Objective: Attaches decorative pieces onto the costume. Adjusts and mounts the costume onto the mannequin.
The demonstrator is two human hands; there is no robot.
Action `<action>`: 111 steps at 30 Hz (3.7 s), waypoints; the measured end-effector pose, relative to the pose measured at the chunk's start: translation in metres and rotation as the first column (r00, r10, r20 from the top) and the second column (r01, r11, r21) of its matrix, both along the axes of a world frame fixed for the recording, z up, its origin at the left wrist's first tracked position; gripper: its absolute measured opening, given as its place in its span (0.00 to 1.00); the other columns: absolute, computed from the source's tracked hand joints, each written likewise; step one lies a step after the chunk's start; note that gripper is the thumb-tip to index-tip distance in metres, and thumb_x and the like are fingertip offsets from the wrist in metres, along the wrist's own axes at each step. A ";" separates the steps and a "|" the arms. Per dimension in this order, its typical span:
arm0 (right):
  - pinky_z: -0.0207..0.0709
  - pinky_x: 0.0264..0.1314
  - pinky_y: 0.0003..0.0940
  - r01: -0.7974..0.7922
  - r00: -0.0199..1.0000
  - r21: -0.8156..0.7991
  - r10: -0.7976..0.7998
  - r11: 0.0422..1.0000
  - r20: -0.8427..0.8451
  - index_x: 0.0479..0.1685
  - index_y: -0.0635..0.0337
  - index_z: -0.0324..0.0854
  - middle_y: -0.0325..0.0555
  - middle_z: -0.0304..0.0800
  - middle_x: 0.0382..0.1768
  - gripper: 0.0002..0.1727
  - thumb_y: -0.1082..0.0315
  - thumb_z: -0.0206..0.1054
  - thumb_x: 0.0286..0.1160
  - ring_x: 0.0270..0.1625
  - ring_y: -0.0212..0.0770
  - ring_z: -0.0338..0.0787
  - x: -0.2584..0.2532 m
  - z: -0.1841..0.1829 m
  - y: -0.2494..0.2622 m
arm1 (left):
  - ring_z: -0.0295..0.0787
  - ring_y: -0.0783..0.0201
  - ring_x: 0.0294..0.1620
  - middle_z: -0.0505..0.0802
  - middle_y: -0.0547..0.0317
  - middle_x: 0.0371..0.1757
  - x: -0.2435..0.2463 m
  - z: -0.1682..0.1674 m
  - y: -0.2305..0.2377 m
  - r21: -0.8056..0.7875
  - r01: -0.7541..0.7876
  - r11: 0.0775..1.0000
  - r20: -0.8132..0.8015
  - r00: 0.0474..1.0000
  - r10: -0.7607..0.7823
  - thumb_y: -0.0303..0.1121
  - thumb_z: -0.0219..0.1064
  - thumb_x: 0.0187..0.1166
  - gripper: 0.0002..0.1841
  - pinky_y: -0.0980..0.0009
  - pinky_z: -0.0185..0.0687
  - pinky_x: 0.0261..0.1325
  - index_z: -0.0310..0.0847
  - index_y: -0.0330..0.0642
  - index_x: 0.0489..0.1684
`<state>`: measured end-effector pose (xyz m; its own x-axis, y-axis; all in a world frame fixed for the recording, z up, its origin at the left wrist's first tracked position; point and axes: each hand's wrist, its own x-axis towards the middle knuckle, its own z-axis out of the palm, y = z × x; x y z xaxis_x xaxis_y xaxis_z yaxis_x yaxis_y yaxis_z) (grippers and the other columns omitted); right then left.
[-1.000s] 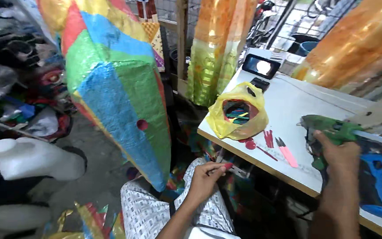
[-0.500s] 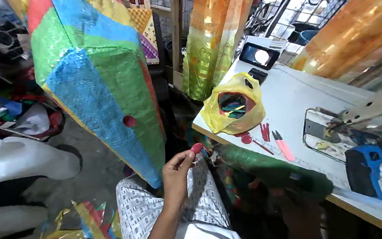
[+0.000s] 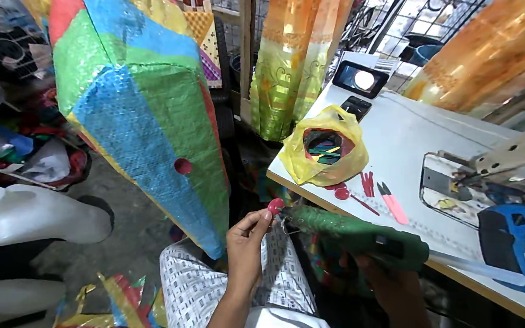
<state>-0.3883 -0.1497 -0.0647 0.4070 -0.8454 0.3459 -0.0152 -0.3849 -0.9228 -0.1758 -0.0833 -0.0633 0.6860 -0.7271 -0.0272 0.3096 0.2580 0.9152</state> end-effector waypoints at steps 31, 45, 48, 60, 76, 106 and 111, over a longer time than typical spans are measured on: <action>0.63 0.74 0.75 0.741 0.513 -0.189 -0.725 0.644 -0.459 0.79 0.76 0.66 0.80 0.79 0.66 0.47 0.44 0.73 0.73 0.71 0.77 0.77 -0.072 0.010 -0.125 | 0.85 0.72 0.24 0.87 0.62 0.24 0.011 0.007 0.003 -0.033 0.069 0.997 -0.477 0.875 -0.076 0.26 0.50 0.88 0.15 0.77 0.87 0.32 0.85 0.39 0.35; 0.74 0.60 0.32 0.144 0.963 -0.851 -0.271 0.505 0.003 0.47 0.43 0.84 0.36 0.84 0.41 0.03 0.61 0.69 0.81 0.49 0.38 0.82 0.106 -0.031 -0.031 | 0.78 0.73 0.19 0.79 0.67 0.18 0.003 0.011 0.006 -0.010 0.066 0.998 -0.602 0.797 -0.058 0.30 0.54 0.87 0.15 0.77 0.83 0.31 0.82 0.44 0.28; 0.73 0.61 0.34 0.144 0.971 -0.869 -0.235 0.473 0.033 0.44 0.46 0.86 0.38 0.86 0.39 0.02 0.64 0.69 0.79 0.47 0.40 0.82 0.120 -0.030 -0.034 | 0.78 0.75 0.18 0.80 0.68 0.18 0.004 0.014 0.010 -0.032 0.049 0.998 -0.605 0.794 -0.058 0.31 0.51 0.88 0.17 0.78 0.82 0.29 0.83 0.45 0.27; 0.81 0.56 0.19 -0.038 0.976 -0.111 0.060 0.993 0.210 0.34 0.60 0.91 0.41 0.92 0.42 0.04 0.69 0.76 0.68 0.52 0.26 0.88 0.167 -0.016 -0.014 | 0.85 0.82 0.44 0.86 0.75 0.44 0.048 -0.001 0.038 -0.209 -0.538 0.817 0.349 0.739 0.576 0.27 0.68 0.78 0.11 0.83 0.84 0.50 0.71 0.43 0.51; 0.74 0.69 0.41 -0.312 0.950 0.446 0.263 0.839 0.169 0.31 0.58 0.88 0.58 0.77 0.69 0.07 0.68 0.82 0.64 0.72 0.45 0.75 0.254 0.030 -0.007 | 0.84 0.69 0.59 0.83 0.52 0.64 0.135 0.028 0.045 0.034 -0.524 0.851 0.536 0.728 0.428 0.36 0.78 0.67 0.43 0.72 0.82 0.60 0.58 0.35 0.83; 0.83 0.47 0.22 -0.137 0.925 0.169 0.066 0.976 0.373 0.51 0.69 0.75 0.45 0.88 0.38 0.16 0.74 0.75 0.70 0.41 0.28 0.88 0.282 0.003 -0.019 | 0.85 0.54 0.67 0.82 0.38 0.71 0.160 0.030 -0.004 -0.006 -0.638 0.770 0.605 0.611 0.511 0.35 0.89 0.55 0.58 0.57 0.81 0.69 0.52 0.40 0.90; 0.85 0.57 0.30 -0.134 0.955 0.152 0.087 0.979 0.283 0.63 0.72 0.74 0.55 0.91 0.50 0.25 0.70 0.76 0.71 0.52 0.35 0.91 0.284 0.012 -0.016 | 0.84 0.52 0.67 0.82 0.36 0.72 0.163 0.027 -0.008 -0.017 -0.655 0.756 0.611 0.592 0.526 0.37 0.90 0.54 0.60 0.55 0.81 0.68 0.50 0.41 0.92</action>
<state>-0.1041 -0.1655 -0.0530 0.4107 -0.8560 0.3139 0.2806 -0.2089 -0.9368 -0.0130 -0.0913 -0.0364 0.8945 -0.1782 0.4099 -0.4165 0.0004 0.9091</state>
